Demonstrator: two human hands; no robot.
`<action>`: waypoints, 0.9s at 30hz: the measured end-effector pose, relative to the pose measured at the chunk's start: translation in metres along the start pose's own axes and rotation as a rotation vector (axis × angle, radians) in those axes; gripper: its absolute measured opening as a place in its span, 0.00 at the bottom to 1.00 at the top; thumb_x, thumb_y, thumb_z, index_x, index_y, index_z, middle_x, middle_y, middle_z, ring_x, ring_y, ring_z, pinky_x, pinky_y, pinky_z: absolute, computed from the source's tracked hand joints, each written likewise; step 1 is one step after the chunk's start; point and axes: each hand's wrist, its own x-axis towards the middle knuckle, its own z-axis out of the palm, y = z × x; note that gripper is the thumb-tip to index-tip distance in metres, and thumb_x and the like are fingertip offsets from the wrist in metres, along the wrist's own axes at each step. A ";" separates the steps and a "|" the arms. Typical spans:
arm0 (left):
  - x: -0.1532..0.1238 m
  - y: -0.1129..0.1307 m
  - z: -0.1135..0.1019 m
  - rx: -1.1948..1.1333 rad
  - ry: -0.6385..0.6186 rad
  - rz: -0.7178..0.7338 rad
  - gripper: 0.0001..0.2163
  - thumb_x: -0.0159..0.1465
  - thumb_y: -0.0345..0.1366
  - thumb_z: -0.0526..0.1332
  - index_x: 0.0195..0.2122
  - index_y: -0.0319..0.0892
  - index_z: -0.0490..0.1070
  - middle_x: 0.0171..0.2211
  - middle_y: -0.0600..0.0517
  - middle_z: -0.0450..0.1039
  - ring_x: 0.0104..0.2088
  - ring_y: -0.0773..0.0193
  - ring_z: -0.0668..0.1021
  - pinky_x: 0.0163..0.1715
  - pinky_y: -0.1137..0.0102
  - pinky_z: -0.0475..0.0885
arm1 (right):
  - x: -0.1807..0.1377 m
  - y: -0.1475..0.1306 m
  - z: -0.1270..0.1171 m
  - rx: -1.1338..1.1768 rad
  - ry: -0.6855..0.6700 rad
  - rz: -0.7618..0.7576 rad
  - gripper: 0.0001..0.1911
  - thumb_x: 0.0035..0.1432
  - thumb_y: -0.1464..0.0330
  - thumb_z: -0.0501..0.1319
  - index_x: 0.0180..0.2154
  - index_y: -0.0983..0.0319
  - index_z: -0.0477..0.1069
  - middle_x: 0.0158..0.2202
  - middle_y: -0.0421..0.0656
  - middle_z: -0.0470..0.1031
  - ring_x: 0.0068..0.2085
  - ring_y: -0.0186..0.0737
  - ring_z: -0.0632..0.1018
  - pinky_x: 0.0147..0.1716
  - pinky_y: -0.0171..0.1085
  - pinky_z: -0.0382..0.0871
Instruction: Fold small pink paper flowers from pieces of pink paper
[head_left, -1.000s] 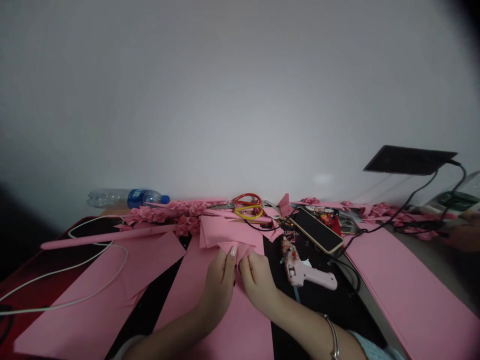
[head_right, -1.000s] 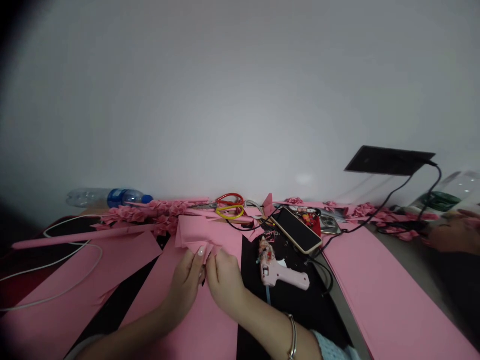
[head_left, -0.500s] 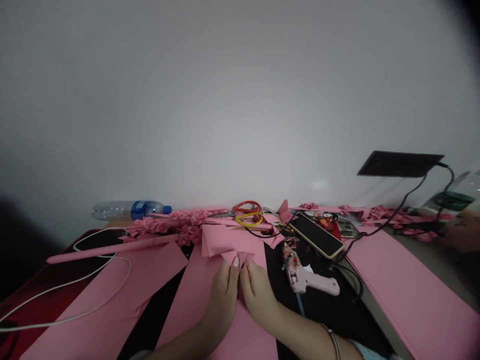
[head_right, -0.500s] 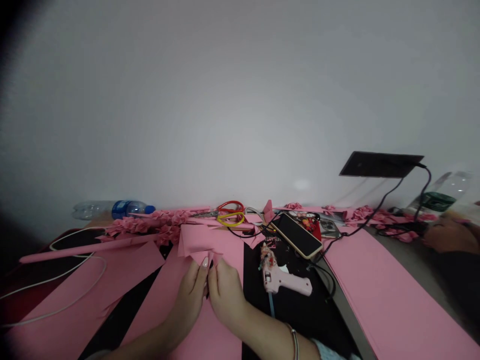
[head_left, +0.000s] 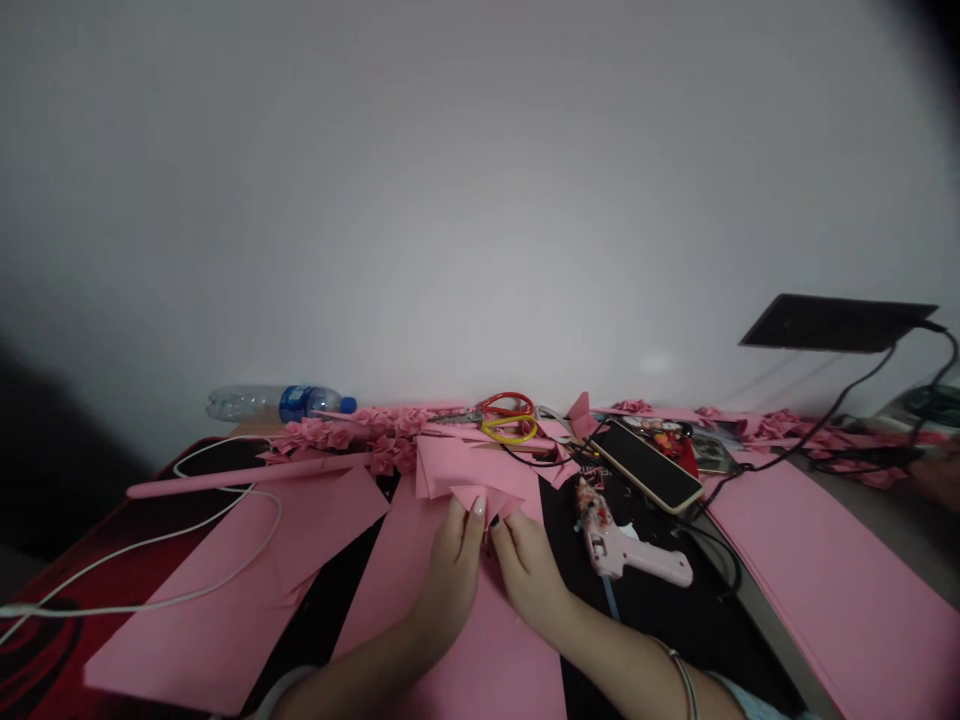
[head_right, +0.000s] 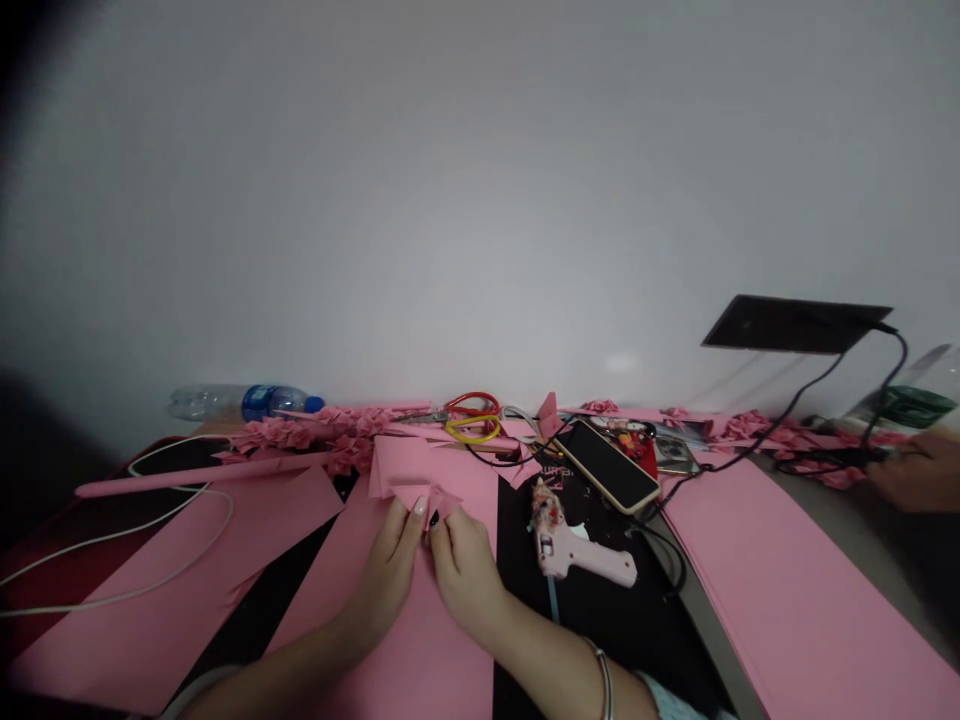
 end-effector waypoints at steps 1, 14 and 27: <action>0.000 0.005 0.000 -0.043 0.035 -0.058 0.12 0.69 0.45 0.52 0.45 0.45 0.68 0.42 0.43 0.75 0.45 0.52 0.77 0.46 0.58 0.73 | 0.000 0.001 -0.001 -0.006 -0.006 0.010 0.15 0.67 0.65 0.49 0.26 0.57 0.57 0.21 0.37 0.63 0.23 0.37 0.65 0.22 0.35 0.57; 0.015 0.014 -0.009 -0.355 0.040 -0.107 0.13 0.57 0.42 0.67 0.37 0.42 0.68 0.34 0.49 0.79 0.34 0.58 0.80 0.35 0.66 0.74 | 0.008 0.001 -0.010 0.347 -0.123 0.319 0.17 0.60 0.58 0.59 0.23 0.60 0.64 0.17 0.35 0.63 0.19 0.31 0.62 0.19 0.33 0.54; 0.019 0.016 -0.020 -0.340 0.011 -0.164 0.34 0.54 0.36 0.68 0.61 0.43 0.58 0.22 0.61 0.73 0.28 0.62 0.80 0.37 0.66 0.77 | 0.012 0.013 -0.015 0.519 -0.078 0.364 0.13 0.59 0.59 0.62 0.35 0.58 0.61 0.19 0.34 0.72 0.15 0.29 0.67 0.15 0.29 0.57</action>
